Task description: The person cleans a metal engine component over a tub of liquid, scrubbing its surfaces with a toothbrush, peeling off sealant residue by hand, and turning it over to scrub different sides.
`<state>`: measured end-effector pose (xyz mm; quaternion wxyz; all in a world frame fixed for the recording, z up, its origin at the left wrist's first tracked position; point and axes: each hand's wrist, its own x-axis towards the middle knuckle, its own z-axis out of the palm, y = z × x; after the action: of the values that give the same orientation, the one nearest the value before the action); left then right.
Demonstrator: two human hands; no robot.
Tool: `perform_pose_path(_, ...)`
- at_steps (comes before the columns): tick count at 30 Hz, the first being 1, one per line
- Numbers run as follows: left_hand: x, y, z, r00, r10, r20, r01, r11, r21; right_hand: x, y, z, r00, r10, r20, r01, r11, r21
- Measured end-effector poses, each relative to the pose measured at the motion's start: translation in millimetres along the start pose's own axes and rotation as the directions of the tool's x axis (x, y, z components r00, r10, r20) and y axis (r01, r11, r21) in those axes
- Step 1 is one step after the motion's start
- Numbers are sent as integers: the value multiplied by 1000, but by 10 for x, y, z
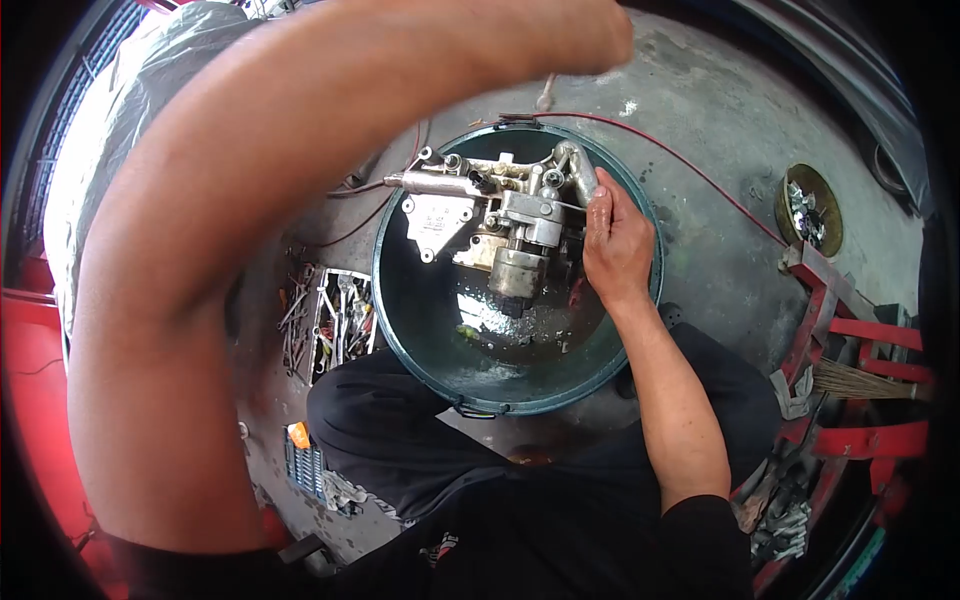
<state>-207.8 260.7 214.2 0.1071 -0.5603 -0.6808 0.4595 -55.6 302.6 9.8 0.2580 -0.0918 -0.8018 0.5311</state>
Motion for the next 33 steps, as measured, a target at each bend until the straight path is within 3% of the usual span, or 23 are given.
perform_pose_path(2,-209,-18,-137,997,-31,-76,20,990,-137,-6,20,27,999,-35,-31,36,999,22)
perform_pose_path(4,-377,259,-376,991,94,92,-74,977,-198,10,43,22,994,-75,-75,77,997,31)
perform_pose_path(5,-311,418,-57,996,-2,-90,-17,979,-202,9,50,14,997,-48,-64,51,998,45)
perform_pose_path(6,-320,357,-14,996,-9,-88,-9,979,-205,-10,52,16,999,-24,-45,27,998,59)
perform_pose_path(9,-356,88,5,936,-269,-227,263,963,-58,-19,46,31,997,14,-80,-3,990,142)
perform_pose_path(12,-255,40,-151,946,-298,128,325,864,-384,-71,97,78,987,130,-100,-102,965,240)
perform_pose_path(16,-6,347,-35,984,-138,110,170,908,-383,-106,34,69,976,186,-112,-155,958,243)
perform_pose_path(18,200,404,101,962,-14,272,126,909,-397,-97,-24,32,972,218,-92,-193,955,227)
perform_pose_path(20,325,289,250,969,10,249,97,905,-414,-133,-14,39,962,263,-69,-243,947,210)
perform_pose_path(23,377,12,209,931,-34,363,161,931,-326,-102,90,109,980,111,-164,-67,966,250)
perform_pose_path(25,265,-72,209,931,-198,308,274,934,-228,-76,56,78,980,130,-149,-92,966,242)
perform_pose_path(26,232,-3,215,923,-208,325,289,930,-227,-61,16,65,980,144,-135,-110,967,232)
perform_pose_path(28,149,266,260,948,-112,297,254,828,-501,-20,-24,34,982,139,-129,-114,977,181)
perform_pose_path(29,133,260,675,971,-98,218,196,846,-495,-13,-16,42,982,139,-126,-114,976,188)
perform_pose_path(30,-28,201,778,960,-119,253,235,832,-502,-4,1,56,983,137,-124,-111,974,196)
perform_pose_path(32,-310,-33,760,858,-345,382,449,863,-229,21,136,104,991,109,-73,-90,970,228)
perform_pose_path(33,-553,-111,884,878,-324,352,429,859,-280,33,113,63,997,82,-15,-76,970,231)
